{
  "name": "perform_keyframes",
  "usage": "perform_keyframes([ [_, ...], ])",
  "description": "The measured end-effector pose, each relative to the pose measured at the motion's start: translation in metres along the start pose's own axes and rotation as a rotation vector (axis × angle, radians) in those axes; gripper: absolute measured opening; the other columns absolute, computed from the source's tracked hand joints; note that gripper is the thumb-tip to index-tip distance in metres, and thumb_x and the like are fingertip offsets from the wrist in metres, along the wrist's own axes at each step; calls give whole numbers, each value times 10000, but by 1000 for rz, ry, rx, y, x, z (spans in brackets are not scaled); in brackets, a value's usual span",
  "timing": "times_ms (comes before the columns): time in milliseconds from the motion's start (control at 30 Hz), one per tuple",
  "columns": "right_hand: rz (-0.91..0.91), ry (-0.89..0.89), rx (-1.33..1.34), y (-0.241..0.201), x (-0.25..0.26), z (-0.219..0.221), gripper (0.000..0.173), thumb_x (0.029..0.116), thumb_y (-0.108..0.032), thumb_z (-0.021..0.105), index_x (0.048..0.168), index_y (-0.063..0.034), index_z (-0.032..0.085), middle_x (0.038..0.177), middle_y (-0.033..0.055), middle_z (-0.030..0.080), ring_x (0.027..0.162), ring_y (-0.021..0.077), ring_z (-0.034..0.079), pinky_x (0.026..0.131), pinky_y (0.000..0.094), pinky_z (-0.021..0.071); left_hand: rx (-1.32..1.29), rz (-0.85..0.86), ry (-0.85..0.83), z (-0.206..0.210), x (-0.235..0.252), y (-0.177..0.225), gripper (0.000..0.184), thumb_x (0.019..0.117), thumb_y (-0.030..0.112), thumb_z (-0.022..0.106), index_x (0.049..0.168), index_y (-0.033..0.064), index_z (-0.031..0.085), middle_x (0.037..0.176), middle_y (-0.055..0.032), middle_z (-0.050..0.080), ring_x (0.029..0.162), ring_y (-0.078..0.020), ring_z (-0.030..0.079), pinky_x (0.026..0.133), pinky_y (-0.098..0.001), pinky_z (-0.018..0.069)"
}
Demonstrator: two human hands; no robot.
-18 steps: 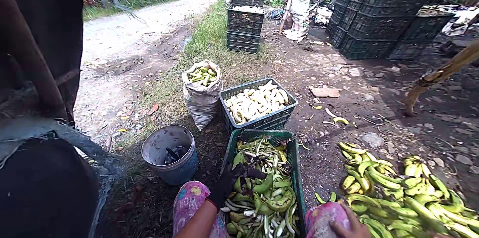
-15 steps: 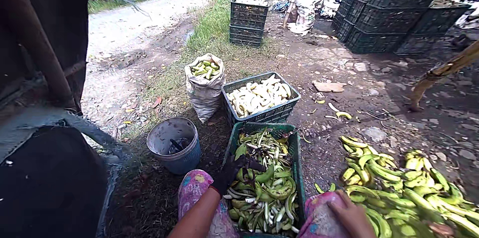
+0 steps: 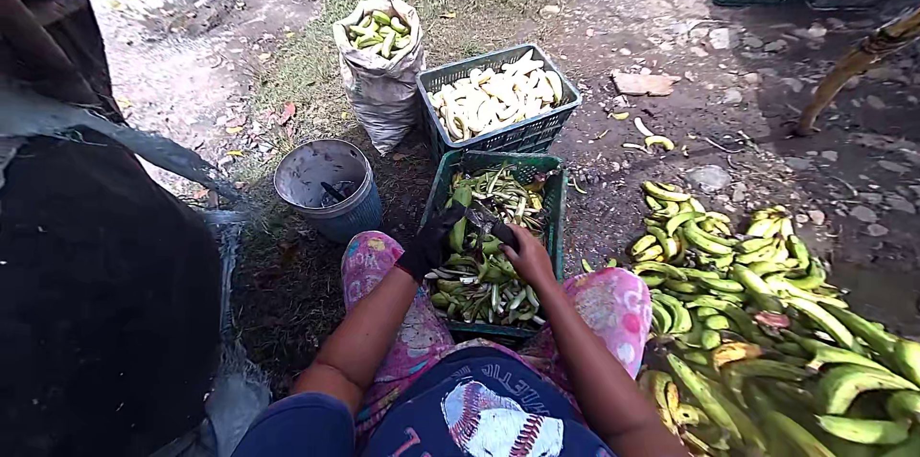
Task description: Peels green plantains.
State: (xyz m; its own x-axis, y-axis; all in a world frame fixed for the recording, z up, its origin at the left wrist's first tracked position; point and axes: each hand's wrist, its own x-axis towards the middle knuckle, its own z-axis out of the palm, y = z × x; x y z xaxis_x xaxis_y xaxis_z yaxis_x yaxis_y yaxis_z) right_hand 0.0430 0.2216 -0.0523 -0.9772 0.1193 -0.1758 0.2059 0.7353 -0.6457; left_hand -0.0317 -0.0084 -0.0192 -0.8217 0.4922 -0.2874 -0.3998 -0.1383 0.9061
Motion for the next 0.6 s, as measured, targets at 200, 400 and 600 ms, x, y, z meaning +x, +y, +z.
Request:
perform_keyframes([
  [200, 201, 183, 450, 21, -53, 14, 510, 1025, -423, 591, 1351, -31, 557, 1017, 167, 689, 895, 260, 669, 842, 492, 545, -87, 279, 474, 28, 27, -1, 552, 989, 430, 638, 1425, 140, 466, 1150, -112, 646, 933, -210, 651, 793, -430, 571],
  [400, 79, 52, 466, 1, -45, 13, 522, 1093, -448, 377, 1377, -44, 544, 905, 105, 650, 776, 201, 637, 772, 431, 550, -103, 388, 367, 49, 37, -5, 477, 945, 342, 704, 1363, 176, 545, 1096, -84, 668, 864, -199, 662, 713, -419, 585],
  [600, -363, 338, 784, -90, -29, -59, 554, 1051, -563, 405, 1206, -65, 591, 699, -42, 563, 556, 51, 527, 529, 248, 484, -258, 411, 300, 54, 35, -1, 369, 976, 244, 662, 1324, 194, 547, 1048, -51, 667, 788, -165, 660, 660, -365, 592],
])
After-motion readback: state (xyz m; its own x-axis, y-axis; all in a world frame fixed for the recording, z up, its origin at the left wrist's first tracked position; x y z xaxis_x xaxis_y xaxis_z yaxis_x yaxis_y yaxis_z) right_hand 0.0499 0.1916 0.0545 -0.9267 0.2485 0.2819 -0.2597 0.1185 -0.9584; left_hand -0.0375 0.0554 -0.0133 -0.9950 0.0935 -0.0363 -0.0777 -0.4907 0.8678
